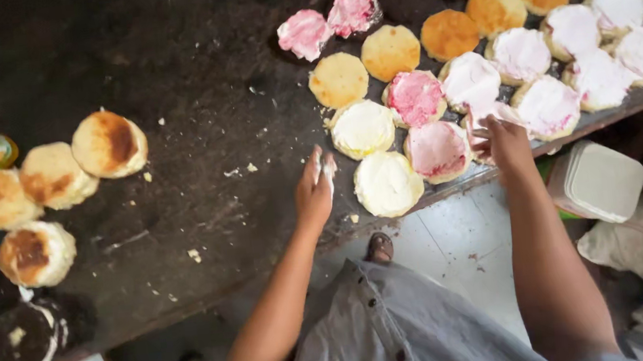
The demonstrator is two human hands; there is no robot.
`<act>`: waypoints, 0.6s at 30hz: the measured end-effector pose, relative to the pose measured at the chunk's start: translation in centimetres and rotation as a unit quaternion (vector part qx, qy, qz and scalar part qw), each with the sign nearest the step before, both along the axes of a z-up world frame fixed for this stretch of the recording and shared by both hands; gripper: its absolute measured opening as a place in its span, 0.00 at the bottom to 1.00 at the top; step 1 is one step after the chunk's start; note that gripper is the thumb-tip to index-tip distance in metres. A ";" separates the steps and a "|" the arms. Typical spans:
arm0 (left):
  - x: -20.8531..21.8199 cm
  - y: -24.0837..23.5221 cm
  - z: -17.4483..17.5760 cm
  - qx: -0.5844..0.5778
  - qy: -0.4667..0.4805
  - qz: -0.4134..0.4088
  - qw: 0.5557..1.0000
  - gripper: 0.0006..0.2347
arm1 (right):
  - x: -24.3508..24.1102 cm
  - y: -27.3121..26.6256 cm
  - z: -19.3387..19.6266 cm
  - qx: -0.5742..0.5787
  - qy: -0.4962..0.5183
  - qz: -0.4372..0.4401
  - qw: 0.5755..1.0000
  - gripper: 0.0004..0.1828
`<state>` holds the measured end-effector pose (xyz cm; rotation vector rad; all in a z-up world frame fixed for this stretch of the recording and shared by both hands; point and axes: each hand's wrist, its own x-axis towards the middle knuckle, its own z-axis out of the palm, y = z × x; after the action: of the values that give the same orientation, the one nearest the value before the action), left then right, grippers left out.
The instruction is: The person prepares small cakes by cutting sponge bases, applying cream to the layers by hand and with a spatula, and stacking the pieces together on a work surface.
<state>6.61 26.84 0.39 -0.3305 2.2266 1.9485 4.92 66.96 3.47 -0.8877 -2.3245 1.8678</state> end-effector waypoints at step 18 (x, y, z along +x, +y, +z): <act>-12.5 8.3 -3.8 0.388 -0.214 -0.031 0.896 0.28 | 1.3 0.0 2.3 -0.175 0.090 0.040 0.980 0.12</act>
<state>-5.90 35.16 -3.36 -0.4882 1.0654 2.2527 6.19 66.96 5.80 -0.6195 -1.9891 2.3282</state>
